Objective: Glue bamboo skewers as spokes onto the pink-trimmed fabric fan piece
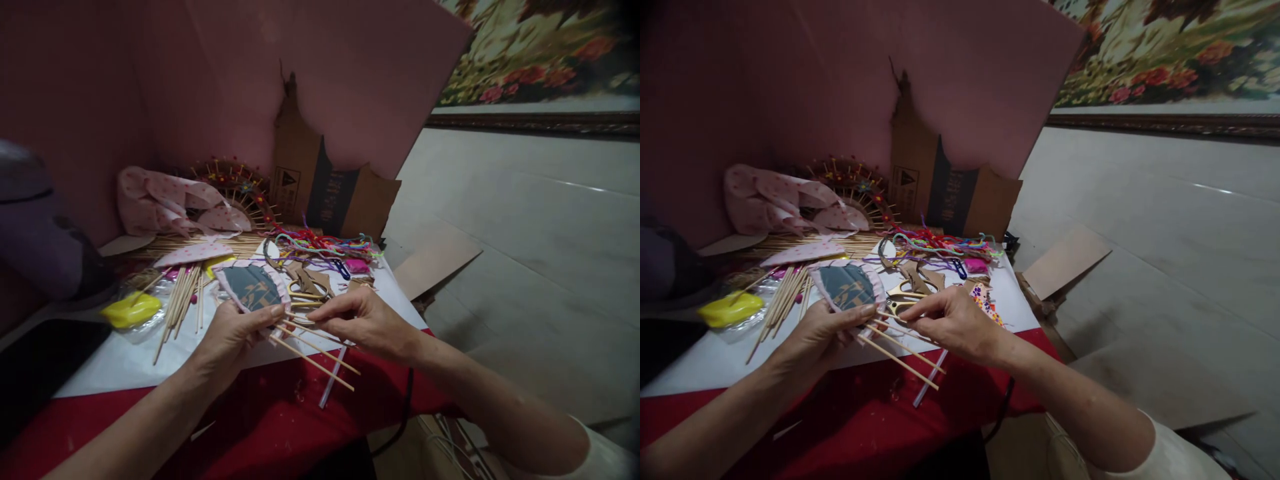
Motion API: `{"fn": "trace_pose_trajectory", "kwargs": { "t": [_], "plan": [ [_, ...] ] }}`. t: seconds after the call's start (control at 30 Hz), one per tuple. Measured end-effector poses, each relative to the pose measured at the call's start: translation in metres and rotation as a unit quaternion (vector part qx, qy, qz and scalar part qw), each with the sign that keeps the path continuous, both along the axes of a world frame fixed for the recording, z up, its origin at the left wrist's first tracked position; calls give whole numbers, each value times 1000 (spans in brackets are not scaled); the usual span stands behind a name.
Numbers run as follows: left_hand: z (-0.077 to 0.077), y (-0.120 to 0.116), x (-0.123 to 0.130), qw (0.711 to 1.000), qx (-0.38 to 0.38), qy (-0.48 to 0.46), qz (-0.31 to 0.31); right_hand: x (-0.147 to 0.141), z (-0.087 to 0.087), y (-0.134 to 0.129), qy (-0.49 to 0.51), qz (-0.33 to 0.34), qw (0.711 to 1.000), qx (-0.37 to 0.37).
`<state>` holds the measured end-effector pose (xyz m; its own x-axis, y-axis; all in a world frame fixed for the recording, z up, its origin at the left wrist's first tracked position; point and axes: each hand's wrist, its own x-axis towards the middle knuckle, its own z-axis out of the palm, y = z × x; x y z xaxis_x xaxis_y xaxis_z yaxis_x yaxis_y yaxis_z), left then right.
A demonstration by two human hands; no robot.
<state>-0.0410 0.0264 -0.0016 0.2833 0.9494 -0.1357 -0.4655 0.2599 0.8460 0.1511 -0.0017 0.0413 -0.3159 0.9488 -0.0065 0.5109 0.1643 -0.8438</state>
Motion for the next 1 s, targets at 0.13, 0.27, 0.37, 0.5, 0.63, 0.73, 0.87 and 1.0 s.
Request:
{"fn": "trace_pose_trajectory", "kwargs": {
  "t": [0.13, 0.27, 0.37, 0.5, 0.63, 0.73, 0.87, 1.0],
  "plan": [
    [3, -3, -1, 999, 0, -33, -10, 2, -2, 1, -7, -4, 1000, 6],
    [4, -5, -1, 999, 5, -43, -22, 2, -2, -1, -11, -8, 1000, 5],
    [1, -4, 0, 999, 11, -45, -26, 3, -2, -2, -14, -4, 1000, 5],
    [-3, -3, 0, 999, 10, -37, -26, 4, -3, -3, -13, 1, 1000, 7],
    [-2, -3, 0, 999, 19, -30, -28, 4, -5, -2, -17, 1, 1000, 22],
    [0, -4, 0, 1000, 11, -8, -26, 5, -9, -1, -7, 4, 1000, 19],
    [1, -5, 0, 1000, 13, 9, -22, 6, -14, -1, 2, 9, 1000, 19],
    [-3, -2, 1, 999, 25, 32, -6, 5, -17, 0, 12, 12, 1000, 23]
  ]
}}
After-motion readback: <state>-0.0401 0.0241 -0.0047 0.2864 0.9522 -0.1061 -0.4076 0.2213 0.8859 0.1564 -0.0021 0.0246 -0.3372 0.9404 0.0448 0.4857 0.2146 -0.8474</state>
